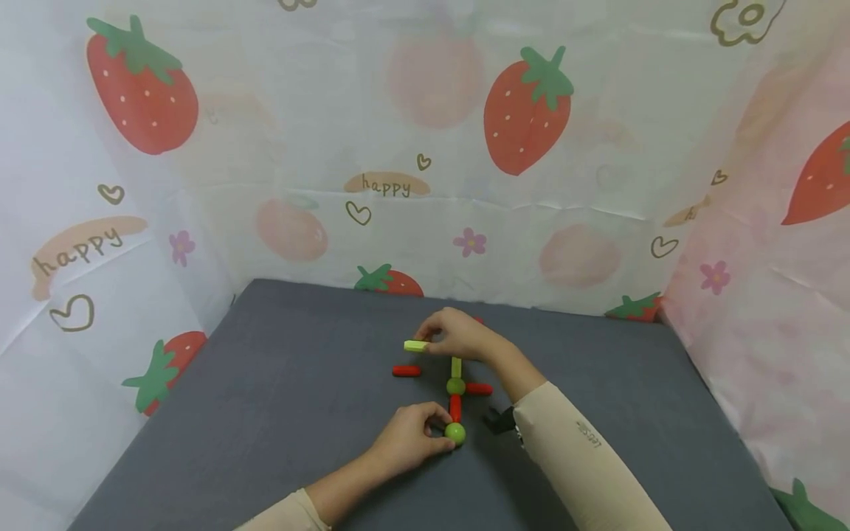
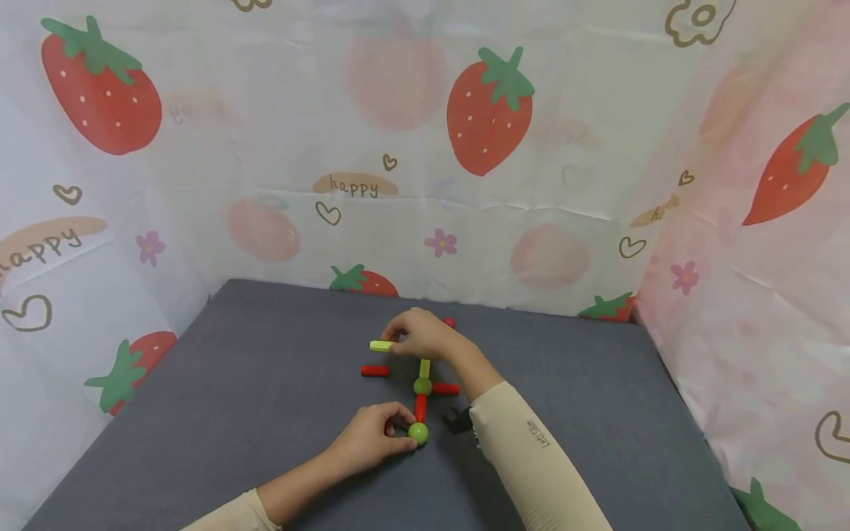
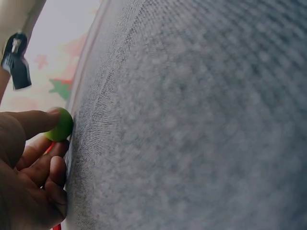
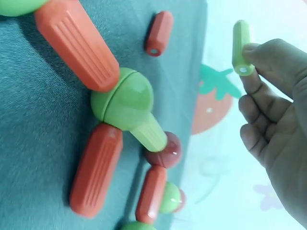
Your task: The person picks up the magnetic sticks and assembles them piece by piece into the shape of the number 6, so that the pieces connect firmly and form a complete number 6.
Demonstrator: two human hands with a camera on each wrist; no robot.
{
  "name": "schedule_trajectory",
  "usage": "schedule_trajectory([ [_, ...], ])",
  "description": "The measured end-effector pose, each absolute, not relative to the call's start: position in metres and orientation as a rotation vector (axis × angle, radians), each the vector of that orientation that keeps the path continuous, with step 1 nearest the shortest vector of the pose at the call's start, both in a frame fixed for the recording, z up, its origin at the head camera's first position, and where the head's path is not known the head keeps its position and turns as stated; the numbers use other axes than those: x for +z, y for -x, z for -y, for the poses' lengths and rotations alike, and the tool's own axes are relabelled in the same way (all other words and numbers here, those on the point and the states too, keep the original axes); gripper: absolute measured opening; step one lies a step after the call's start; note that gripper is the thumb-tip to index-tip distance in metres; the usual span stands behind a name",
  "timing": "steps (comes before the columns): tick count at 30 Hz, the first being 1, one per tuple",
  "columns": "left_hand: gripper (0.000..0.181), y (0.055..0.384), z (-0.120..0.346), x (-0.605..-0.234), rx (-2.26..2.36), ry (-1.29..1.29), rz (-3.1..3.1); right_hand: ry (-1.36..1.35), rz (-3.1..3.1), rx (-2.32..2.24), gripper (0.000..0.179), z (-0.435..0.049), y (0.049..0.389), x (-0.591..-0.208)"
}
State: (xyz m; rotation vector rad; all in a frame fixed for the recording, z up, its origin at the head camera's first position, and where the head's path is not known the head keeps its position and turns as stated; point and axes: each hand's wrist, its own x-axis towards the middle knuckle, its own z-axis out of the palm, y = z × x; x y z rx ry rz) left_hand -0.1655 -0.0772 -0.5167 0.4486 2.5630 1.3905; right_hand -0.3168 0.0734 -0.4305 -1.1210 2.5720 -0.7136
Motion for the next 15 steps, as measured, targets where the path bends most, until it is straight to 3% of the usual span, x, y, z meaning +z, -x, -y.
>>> schedule_trajectory([
  [15,0.025,0.167,0.075,-0.519,1.394,-0.459,-2.591,1.151,-2.722,-0.744,0.017,-0.124,0.269,-0.408],
])
